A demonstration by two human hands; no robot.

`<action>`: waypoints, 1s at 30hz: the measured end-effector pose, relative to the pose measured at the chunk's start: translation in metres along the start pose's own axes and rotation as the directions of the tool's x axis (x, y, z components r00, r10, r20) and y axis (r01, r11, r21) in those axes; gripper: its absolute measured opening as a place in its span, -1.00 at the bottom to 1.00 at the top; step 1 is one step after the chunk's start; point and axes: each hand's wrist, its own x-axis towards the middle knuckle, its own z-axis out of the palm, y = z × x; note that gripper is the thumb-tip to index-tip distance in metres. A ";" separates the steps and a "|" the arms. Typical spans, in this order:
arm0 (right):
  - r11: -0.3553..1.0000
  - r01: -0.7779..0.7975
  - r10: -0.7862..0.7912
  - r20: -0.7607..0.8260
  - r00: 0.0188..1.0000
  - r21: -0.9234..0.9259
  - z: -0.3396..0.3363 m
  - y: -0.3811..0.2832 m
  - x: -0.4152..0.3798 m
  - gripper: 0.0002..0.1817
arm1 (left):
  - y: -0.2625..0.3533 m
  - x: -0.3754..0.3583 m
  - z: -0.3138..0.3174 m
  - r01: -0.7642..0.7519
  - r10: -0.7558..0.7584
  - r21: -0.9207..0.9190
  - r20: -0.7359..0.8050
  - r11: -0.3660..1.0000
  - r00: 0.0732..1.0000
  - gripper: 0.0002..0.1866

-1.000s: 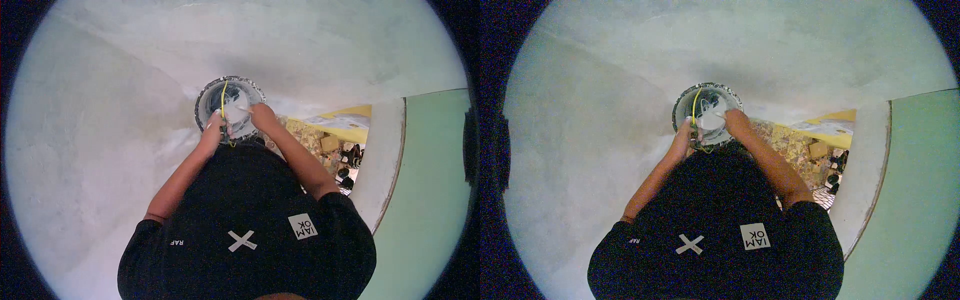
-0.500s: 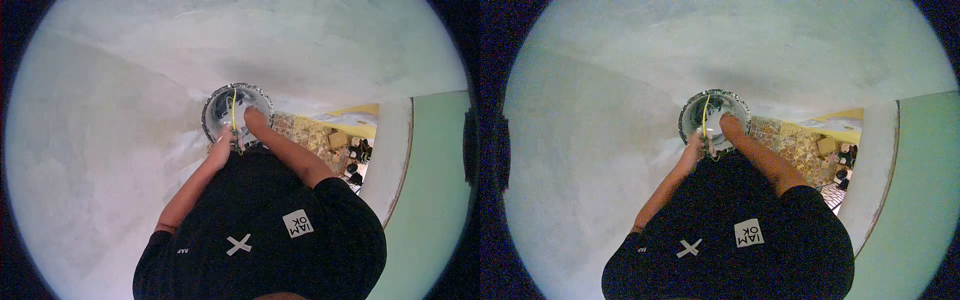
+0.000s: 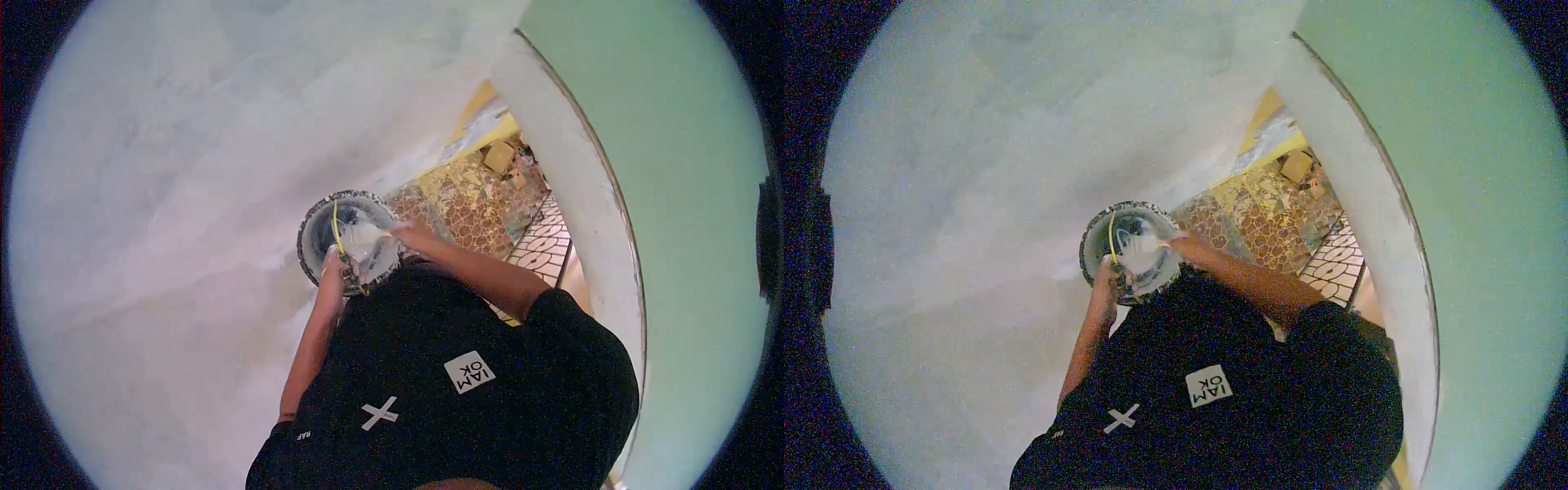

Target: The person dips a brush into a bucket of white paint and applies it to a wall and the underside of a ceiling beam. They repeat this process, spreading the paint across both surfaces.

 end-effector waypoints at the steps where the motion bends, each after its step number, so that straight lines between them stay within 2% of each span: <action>1: 0.912 -0.211 0.134 0.229 0.964 0.352 -0.019 -0.025 -0.036 -0.63 | 0.007 0.002 -0.009 0.035 -0.035 0.071 0.003 0.997 0.999 -0.73; 2: 0.925 -0.183 0.117 0.208 0.971 0.334 -0.025 -0.035 -0.055 -0.67 | 0.013 0.008 -0.020 0.030 -0.033 0.088 0.028 0.996 0.999 -0.73; 4: 0.934 -0.131 0.089 0.138 0.986 0.333 0.005 -0.014 -0.063 -0.70 | -0.009 0.043 -0.076 0.012 -0.028 0.099 0.157 0.995 0.987 -0.67; 6: 0.914 -0.169 0.066 0.275 0.959 0.370 0.015 -0.007 -0.082 -0.69 | 0.001 0.051 -0.096 -0.005 -0.026 0.158 0.194 0.987 0.981 -0.68; 7: 0.913 -0.165 0.066 0.262 0.963 0.373 0.026 -0.003 -0.088 -0.69 | 0.007 0.054 -0.103 -0.024 -0.020 0.185 0.229 0.982 0.973 -0.69; 9: 0.963 0.027 -0.077 0.178 0.981 0.267 0.037 0.019 -0.086 -0.70 | 0.015 0.066 -0.100 -0.036 -0.031 0.242 0.267 0.970 0.963 -0.74; 10: 0.965 0.035 -0.082 0.168 0.982 0.261 0.049 0.028 -0.083 -0.70 | 0.016 0.067 -0.103 -0.047 -0.022 0.239 0.278 0.970 0.960 -0.74; 12: 0.986 0.038 -0.061 -0.136 0.989 -0.164 0.082 0.034 -0.083 -0.61 | 0.026 0.058 -0.109 0.026 -0.100 0.256 0.280 0.966 0.955 -0.76; 13: 0.964 0.153 -0.209 -0.263 0.942 -0.217 0.098 0.032 -0.087 -0.72 | 0.033 0.053 -0.113 -0.018 -0.074 0.289 0.306 0.957 0.949 -0.71; 14: 0.965 0.150 -0.207 -0.271 0.940 -0.217 0.113 0.023 -0.090 -0.72 | 0.033 0.058 -0.124 -0.019 -0.076 0.290 0.314 0.957 0.946 -0.71; 16: 0.994 -0.036 -0.008 -0.412 0.911 -0.100 0.135 0.001 -0.103 -0.76 | 0.028 0.068 -0.140 -0.023 -0.124 0.360 0.378 0.933 0.917 -0.64; 17: 0.995 -0.043 0.001 -0.420 0.908 -0.090 0.138 -0.005 -0.111 -0.76 | 0.036 0.067 -0.139 -0.038 -0.136 0.376 0.425 0.926 0.895 -0.65; 19: 0.996 0.069 -0.036 -0.476 0.879 0.051 0.152 -0.014 -0.116 -0.77 | 0.046 0.068 -0.142 -0.059 -0.145 0.395 0.468 0.917 0.872 -0.67; 20: 0.996 0.063 -0.021 -0.489 0.872 0.069 0.158 -0.017 -0.116 -0.77 | 0.052 0.069 -0.140 -0.086 -0.140 0.398 0.506 0.914 0.851 -0.69; 21: 0.985 0.045 0.044 -0.504 0.863 0.164 0.165 -0.020 -0.116 -0.76 | 0.055 0.069 -0.138 -0.070 -0.135 0.412 0.449 0.909 0.883 -0.72; 22: 0.965 0.029 0.112 -0.512 0.851 0.260 0.171 -0.024 -0.118 -0.75 | 0.062 0.070 -0.138 -0.066 -0.154 0.429 0.458 0.901 0.876 -0.72; 25: 0.930 0.164 0.072 -0.600 0.797 0.329 0.188 0.031 -0.093 -0.77 | 0.074 0.082 -0.134 -0.083 -0.192 0.423 0.567 0.902 0.801 -0.69; 26: 0.903 0.227 0.064 -0.636 0.769 0.365 0.190 0.027 -0.095 -0.79 | 0.080 0.084 -0.128 -0.075 -0.207 0.411 0.600 0.909 0.773 -0.68; 27: 0.899 0.231 0.073 -0.646 0.760 0.373 0.191 0.025 -0.097 -0.79 | 0.083 0.087 -0.124 -0.066 -0.219 0.395 0.633 0.916 0.743 -0.66; 29: 0.862 0.137 0.250 -0.644 0.722 0.489 0.189 0.014 -0.108 -0.81 | 0.090 0.088 -0.116 -0.052 -0.251 0.416 0.638 0.908 0.728 -0.65; 30: 0.858 0.139 0.258 -0.649 0.716 0.495 0.189 0.005 -0.119 -0.81 | 0.092 0.088 -0.113 -0.035 -0.274 0.427 0.637 0.903 0.721 -0.64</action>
